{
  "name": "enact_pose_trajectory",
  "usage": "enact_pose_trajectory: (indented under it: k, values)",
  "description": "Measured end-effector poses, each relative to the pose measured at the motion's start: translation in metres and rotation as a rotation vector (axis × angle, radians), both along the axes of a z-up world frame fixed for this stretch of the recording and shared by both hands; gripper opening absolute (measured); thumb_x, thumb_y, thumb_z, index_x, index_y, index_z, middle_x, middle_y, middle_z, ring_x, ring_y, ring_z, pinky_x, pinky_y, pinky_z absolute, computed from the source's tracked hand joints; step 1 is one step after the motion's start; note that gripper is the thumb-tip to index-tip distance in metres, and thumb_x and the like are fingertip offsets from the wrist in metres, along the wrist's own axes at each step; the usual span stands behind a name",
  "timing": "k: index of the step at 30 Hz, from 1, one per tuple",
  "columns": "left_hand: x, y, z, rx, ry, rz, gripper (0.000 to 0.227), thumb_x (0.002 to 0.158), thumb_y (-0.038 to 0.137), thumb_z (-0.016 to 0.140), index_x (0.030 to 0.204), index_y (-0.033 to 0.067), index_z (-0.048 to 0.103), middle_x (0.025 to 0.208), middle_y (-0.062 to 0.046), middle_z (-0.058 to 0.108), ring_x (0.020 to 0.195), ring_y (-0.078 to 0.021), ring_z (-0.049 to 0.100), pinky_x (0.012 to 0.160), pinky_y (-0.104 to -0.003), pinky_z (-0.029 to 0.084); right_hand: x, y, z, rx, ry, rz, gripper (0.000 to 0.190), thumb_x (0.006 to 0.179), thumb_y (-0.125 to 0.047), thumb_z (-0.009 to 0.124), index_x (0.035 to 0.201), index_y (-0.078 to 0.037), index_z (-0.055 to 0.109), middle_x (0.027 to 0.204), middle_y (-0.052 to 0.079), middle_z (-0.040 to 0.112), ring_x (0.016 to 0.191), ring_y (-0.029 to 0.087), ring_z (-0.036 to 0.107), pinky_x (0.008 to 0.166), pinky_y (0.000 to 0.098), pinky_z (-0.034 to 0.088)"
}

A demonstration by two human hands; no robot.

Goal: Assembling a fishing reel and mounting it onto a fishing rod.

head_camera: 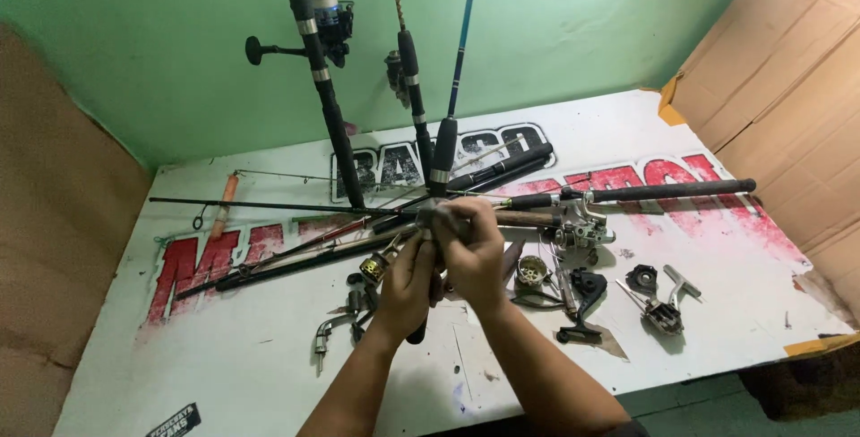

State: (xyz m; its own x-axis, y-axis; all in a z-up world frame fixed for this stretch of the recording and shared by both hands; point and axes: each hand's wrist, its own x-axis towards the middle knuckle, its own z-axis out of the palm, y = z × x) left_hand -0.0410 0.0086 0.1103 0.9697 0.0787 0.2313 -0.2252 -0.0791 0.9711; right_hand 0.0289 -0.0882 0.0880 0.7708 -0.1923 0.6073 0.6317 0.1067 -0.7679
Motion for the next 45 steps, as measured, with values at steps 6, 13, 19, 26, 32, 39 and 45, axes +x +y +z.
enact_pose_trajectory:
  k: [6, 13, 19, 26, 32, 39, 45]
  values:
    - [0.003, 0.005, -0.020, -0.090, 0.014, -0.021, 0.036, 0.107, 0.023, 0.044, 0.123, -0.0063, 0.059, 0.070, -0.015, 0.061, 0.043, -0.0170, 0.058, 0.036, -0.027, 0.049, -0.011, -0.011, 0.041, 0.124, 0.105, -0.061, 0.011, 0.096, -0.004, 0.071, 0.107, -0.005, 0.069, 0.093, 0.009, 0.066, 0.090, 0.015, 0.060, 0.085, 0.0338, 0.053]
    - [-0.003, -0.002, -0.002, -0.103, 0.009, 0.002, 0.040, 0.107, 0.022, 0.043, 0.129, -0.0074, 0.058, 0.075, -0.017, 0.062, 0.043, -0.0180, 0.060, 0.035, -0.027, 0.050, 0.005, 0.001, 0.015, -0.153, -0.149, -0.183, 0.020, 0.082, 0.000, 0.084, 0.097, -0.006, 0.073, 0.098, 0.011, 0.071, 0.096, 0.028, 0.072, 0.088, 0.0360, 0.056]
    - [-0.005, -0.004, 0.011, -0.037, 0.030, -0.007, 0.037, 0.108, 0.026, 0.041, 0.099, -0.0015, 0.064, 0.050, -0.011, 0.056, 0.037, -0.0177, 0.055, 0.037, -0.028, 0.045, 0.000, 0.004, 0.034, 0.011, 0.043, 0.076, 0.032, 0.088, -0.002, 0.079, 0.114, -0.004, 0.062, 0.096, 0.012, 0.066, 0.091, 0.021, 0.066, 0.083, 0.0384, 0.055]
    - [0.003, -0.008, -0.006, -0.128, 0.053, -0.074, 0.037, 0.107, 0.022, 0.040, 0.131, -0.0040, 0.052, 0.070, -0.015, 0.062, 0.046, -0.0215, 0.063, 0.040, -0.031, 0.055, -0.003, 0.000, 0.042, 0.085, 0.136, 0.111, 0.036, 0.090, 0.000, 0.077, 0.119, -0.005, 0.056, 0.095, 0.011, 0.064, 0.090, 0.018, 0.066, 0.080, 0.0344, 0.056]
    - [0.007, -0.010, -0.008, -0.142, 0.063, -0.100, 0.045, 0.107, 0.021, 0.039, 0.145, -0.0043, 0.040, 0.076, -0.017, 0.062, 0.048, -0.0223, 0.063, 0.038, -0.030, 0.055, 0.004, -0.003, 0.051, 0.105, 0.150, 0.135, 0.035, 0.092, 0.000, 0.076, 0.119, -0.006, 0.055, 0.094, 0.010, 0.061, 0.090, 0.017, 0.063, 0.082, 0.0348, 0.056]
    - [0.013, -0.012, -0.005, -0.148, 0.025, -0.095, 0.045, 0.107, 0.021, 0.040, 0.146, -0.0015, 0.042, 0.076, -0.015, 0.059, 0.048, -0.0220, 0.061, 0.037, -0.030, 0.053, 0.007, -0.004, 0.060, 0.105, 0.146, 0.144, 0.033, 0.094, -0.003, 0.075, 0.120, -0.006, 0.055, 0.094, 0.010, 0.064, 0.090, 0.016, 0.065, 0.081, 0.0335, 0.056]
    - [0.022, -0.010, -0.009, -0.154, 0.021, -0.091, 0.042, 0.108, 0.021, 0.041, 0.142, -0.0033, 0.044, 0.076, -0.015, 0.058, 0.047, -0.0208, 0.059, 0.036, -0.030, 0.052, 0.012, -0.002, 0.063, 0.122, 0.147, 0.158, 0.035, 0.093, -0.004, 0.077, 0.120, -0.006, 0.055, 0.096, 0.010, 0.064, 0.091, 0.015, 0.065, 0.082, 0.0333, 0.057]
